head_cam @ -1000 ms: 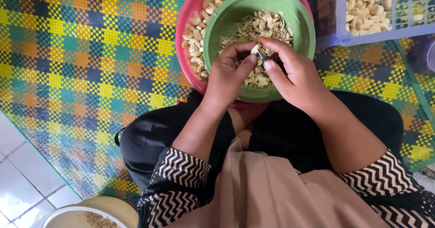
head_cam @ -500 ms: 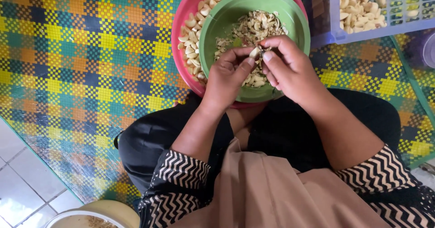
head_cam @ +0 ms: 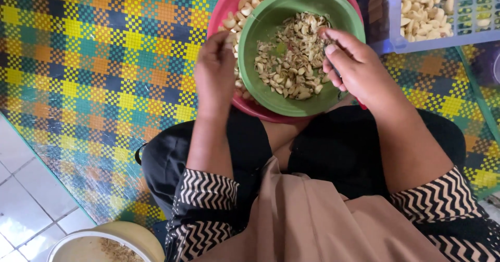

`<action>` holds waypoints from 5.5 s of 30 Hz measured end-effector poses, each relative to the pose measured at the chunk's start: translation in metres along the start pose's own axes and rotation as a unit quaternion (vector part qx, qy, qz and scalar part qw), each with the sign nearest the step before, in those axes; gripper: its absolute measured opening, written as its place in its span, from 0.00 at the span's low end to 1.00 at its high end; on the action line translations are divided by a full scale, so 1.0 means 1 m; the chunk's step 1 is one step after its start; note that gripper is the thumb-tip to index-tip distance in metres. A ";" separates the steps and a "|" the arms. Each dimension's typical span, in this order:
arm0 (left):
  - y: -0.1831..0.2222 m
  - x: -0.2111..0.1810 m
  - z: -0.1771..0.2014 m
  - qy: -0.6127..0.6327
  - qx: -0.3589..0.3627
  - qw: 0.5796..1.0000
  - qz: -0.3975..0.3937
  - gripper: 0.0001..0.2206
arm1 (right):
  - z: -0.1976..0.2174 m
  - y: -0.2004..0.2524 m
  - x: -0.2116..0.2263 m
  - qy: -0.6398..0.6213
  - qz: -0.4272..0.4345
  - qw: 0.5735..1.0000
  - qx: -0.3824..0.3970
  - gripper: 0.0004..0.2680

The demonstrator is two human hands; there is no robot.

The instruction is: A person sits on the floor sorting and cleaning garlic cloves, removing skins and placing them into bowls.

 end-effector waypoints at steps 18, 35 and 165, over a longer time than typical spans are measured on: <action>0.064 0.020 -0.165 -0.310 0.404 0.845 -0.164 0.09 | 0.014 -0.002 -0.007 0.164 0.037 0.986 0.017 0.18; 0.027 -0.020 -0.100 0.472 0.341 0.790 0.191 0.13 | 0.010 0.005 -0.012 0.055 0.178 0.982 -0.005 0.15; 0.045 -0.031 -0.100 0.459 0.317 0.825 0.088 0.19 | 0.004 0.006 -0.014 -0.113 0.184 0.976 -0.005 0.16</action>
Point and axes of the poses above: each hand's wrist, its own y-axis away from the middle knuckle, its own z-axis out of the back of the hand, x = y × z, the point moved 4 cm from there along -y, towards the middle knuckle, and after that the axes turned 6 degrees about z, right-handed, at the moved point
